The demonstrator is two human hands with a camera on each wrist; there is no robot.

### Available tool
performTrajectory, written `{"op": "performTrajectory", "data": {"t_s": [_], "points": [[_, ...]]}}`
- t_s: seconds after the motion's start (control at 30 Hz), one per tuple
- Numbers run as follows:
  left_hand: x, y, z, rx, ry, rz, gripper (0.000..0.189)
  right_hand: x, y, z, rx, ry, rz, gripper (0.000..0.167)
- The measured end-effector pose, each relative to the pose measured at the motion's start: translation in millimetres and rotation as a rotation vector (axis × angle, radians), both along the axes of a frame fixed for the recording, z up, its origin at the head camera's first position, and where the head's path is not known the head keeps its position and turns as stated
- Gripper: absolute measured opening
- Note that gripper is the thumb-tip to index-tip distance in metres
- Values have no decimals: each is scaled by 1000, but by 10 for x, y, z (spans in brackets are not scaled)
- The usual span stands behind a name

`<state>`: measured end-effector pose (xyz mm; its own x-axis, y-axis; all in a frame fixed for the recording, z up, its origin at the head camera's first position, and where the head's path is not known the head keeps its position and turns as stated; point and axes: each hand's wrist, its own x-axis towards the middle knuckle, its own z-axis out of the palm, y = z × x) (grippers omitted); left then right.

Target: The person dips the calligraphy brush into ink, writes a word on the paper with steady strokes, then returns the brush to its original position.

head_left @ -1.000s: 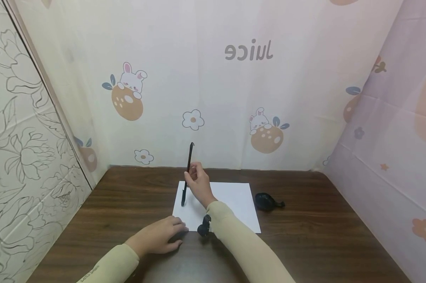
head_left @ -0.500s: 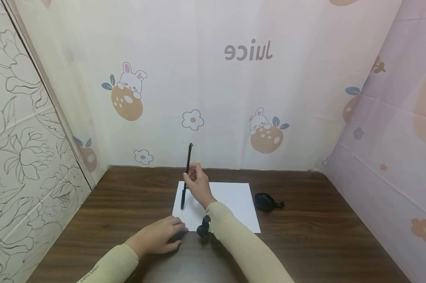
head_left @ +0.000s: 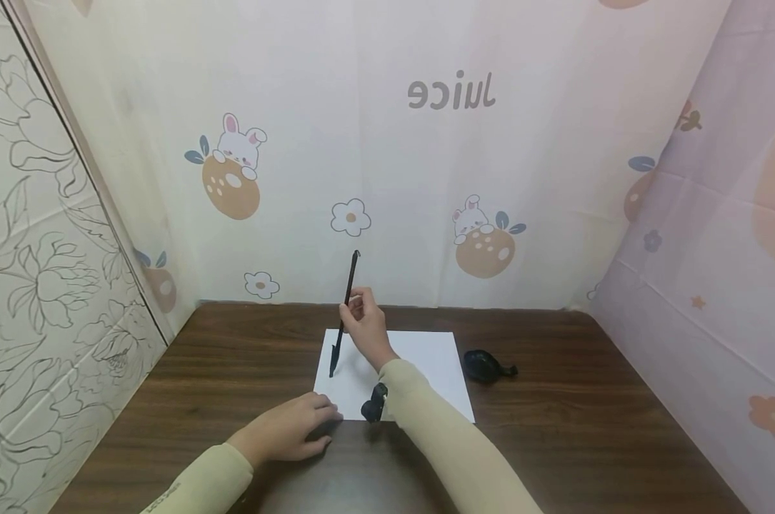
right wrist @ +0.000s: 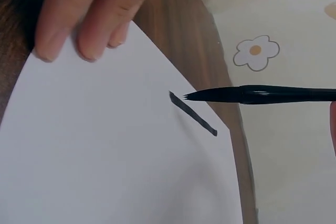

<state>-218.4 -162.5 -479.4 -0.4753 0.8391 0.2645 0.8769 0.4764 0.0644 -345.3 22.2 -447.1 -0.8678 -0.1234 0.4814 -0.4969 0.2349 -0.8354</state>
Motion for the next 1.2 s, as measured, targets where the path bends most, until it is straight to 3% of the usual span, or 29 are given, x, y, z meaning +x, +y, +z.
{"op": "performTrajectory", "data": {"t_s": [0.37,0.67,1.2], "points": [[0,3,2,-13,-13,7,30,-58,94,62,-11,-9,-36,25],[8,6,20,-20,-48,17,29,-67,105,26,-16,-3,-67,25],[7,2,16,-10,-36,11,30,-71,63,-51,17,2,-89,28]]}}
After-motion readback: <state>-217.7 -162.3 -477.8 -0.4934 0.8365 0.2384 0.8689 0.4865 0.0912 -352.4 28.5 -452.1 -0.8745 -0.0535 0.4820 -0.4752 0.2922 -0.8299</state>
